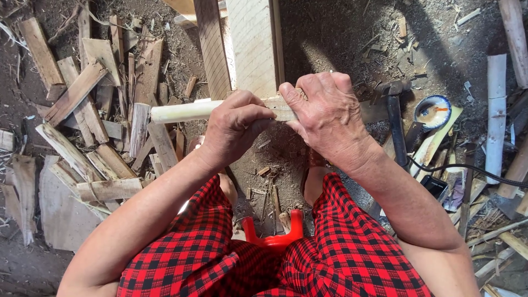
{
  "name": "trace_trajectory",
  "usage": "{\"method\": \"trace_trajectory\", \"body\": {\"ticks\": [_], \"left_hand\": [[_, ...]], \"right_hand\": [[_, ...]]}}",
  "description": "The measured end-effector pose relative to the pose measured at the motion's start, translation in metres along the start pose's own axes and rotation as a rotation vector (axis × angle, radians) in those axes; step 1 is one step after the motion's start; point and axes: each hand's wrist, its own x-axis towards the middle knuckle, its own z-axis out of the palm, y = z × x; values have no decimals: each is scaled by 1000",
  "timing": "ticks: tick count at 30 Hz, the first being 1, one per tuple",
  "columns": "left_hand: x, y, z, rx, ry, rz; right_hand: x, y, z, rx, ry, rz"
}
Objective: The person sits on a low stool and assembles a small wooden stool frame, fitting a wooden crossbar against the leg joint, positioning it by hand, and driving nails into the joint using a claw hammer. They reposition the wood piece and hammer repeatedly to secure the joint.
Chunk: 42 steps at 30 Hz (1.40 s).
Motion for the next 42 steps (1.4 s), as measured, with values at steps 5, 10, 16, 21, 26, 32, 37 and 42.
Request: {"method": "trace_trajectory", "body": {"ticks": [5, 10, 16, 21, 26, 32, 37, 42], "left_hand": [[-1, -4, 4, -22, 55, -27], [0, -2, 6, 13, 65, 10], [-1, -4, 9, 118, 73, 91], [1, -4, 5, 213, 35, 225], [-5, -11, 3, 189, 22, 218], [-2, -11, 4, 317, -22, 179], [2, -6, 4, 335, 8, 219], [4, 1, 4, 340, 31, 183]], "right_hand": [[0, 0, 0, 8, 4, -4], [1, -1, -1, -12, 12, -8], [0, 0, 1, 3, 42, -8], [-15, 26, -19, 9, -25, 26], [-104, 71, -51, 378, 210, 436], [-261, 45, 45, 956, 331, 1027], [-289, 62, 121, 507, 210, 1332], [-264, 115, 188, 65, -333, 1296]]}}
